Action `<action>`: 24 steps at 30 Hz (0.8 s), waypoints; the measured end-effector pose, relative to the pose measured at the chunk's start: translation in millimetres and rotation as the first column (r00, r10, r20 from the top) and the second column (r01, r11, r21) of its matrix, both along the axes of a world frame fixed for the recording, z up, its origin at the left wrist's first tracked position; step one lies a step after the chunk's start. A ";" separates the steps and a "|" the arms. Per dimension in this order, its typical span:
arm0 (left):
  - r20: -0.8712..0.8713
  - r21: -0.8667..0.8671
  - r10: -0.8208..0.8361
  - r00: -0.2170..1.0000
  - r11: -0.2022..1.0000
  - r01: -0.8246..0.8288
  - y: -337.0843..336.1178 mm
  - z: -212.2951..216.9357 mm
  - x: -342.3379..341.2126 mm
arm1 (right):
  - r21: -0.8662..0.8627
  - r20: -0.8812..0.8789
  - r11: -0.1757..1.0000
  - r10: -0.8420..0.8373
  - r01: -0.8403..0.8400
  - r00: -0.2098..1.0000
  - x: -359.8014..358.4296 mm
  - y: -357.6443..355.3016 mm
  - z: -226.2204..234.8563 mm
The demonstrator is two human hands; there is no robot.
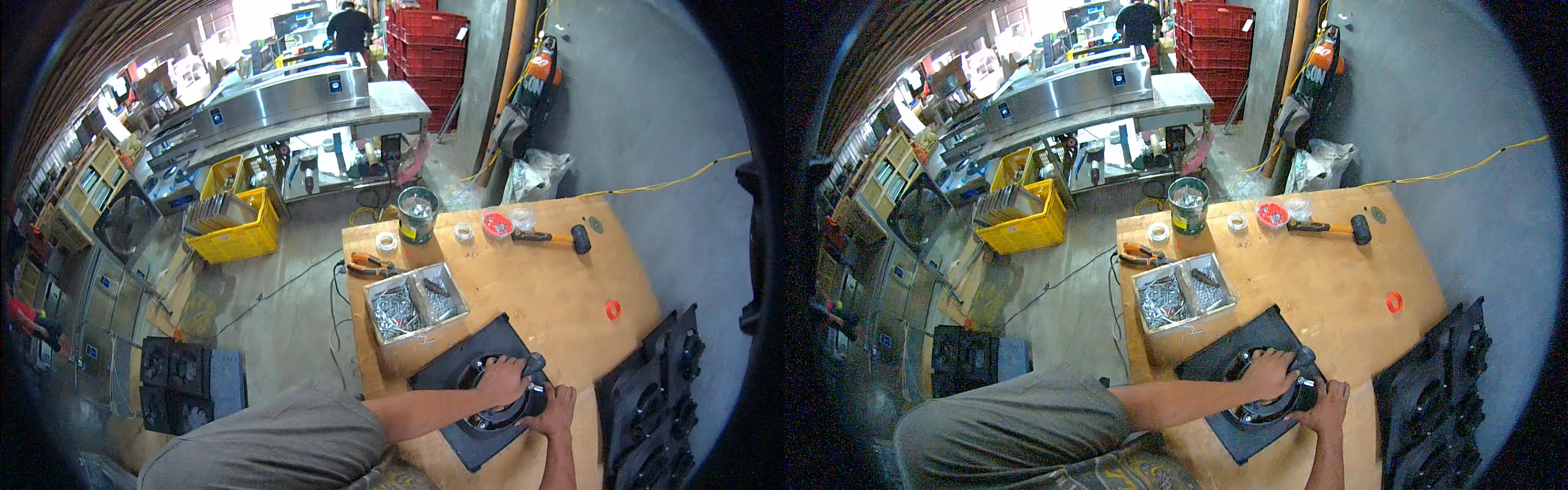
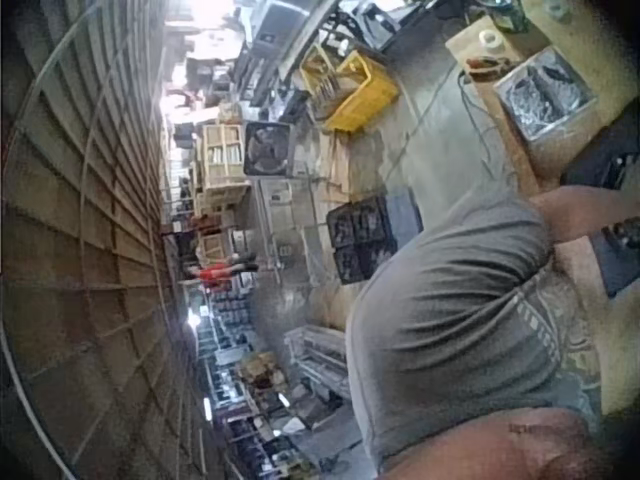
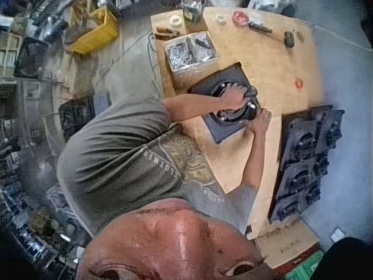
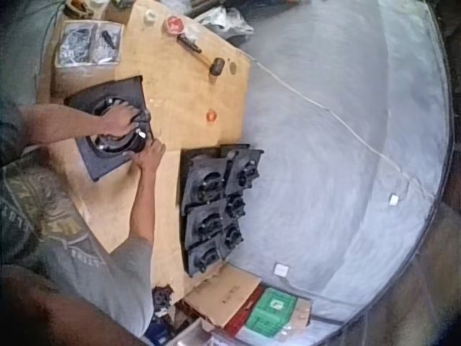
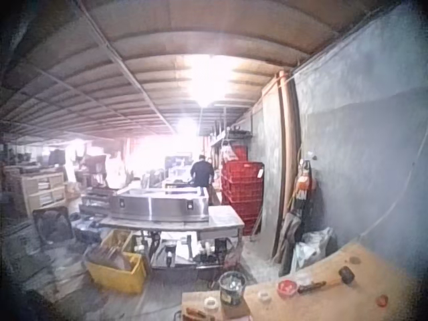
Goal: The person assembles gas stove burner units on a workbench. They use a wrench to tighten nuts on burner heads, place burner heads into stove panels, and install metal grates over the burners. The person handles multiple burner units and places completed panels aside.
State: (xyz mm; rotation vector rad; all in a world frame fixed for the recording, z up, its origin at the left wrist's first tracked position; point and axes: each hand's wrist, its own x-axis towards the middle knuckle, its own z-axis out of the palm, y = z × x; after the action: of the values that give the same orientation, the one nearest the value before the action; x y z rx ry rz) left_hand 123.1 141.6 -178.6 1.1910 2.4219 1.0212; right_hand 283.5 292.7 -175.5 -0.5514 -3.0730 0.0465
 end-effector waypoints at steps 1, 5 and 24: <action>0.000 -0.004 -0.006 1.000 1.000 0.006 -2.6 1.4 -1.6 | 0.033 -0.015 0.999 0.000 0.000 1.000 -1.5 -3.2 -2.0; 0.063 -0.077 -0.075 0.995 0.994 0.080 -7.9 14.6 -8.2 | -0.009 -0.038 0.993 -0.122 0.122 0.992 18.7 -9.8 -26.1; 0.008 -0.081 -0.137 0.990 0.987 0.138 -111.5 -36.0 -81.5 | -0.524 -0.017 0.725 -0.533 0.446 0.846 -0.1 1.3 27.6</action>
State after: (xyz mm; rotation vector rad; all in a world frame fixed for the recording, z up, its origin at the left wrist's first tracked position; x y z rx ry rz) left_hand 41.7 30.2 -214.6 1.3072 2.3187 0.8747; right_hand 283.5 293.9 -147.8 -1.2953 -2.6174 0.8571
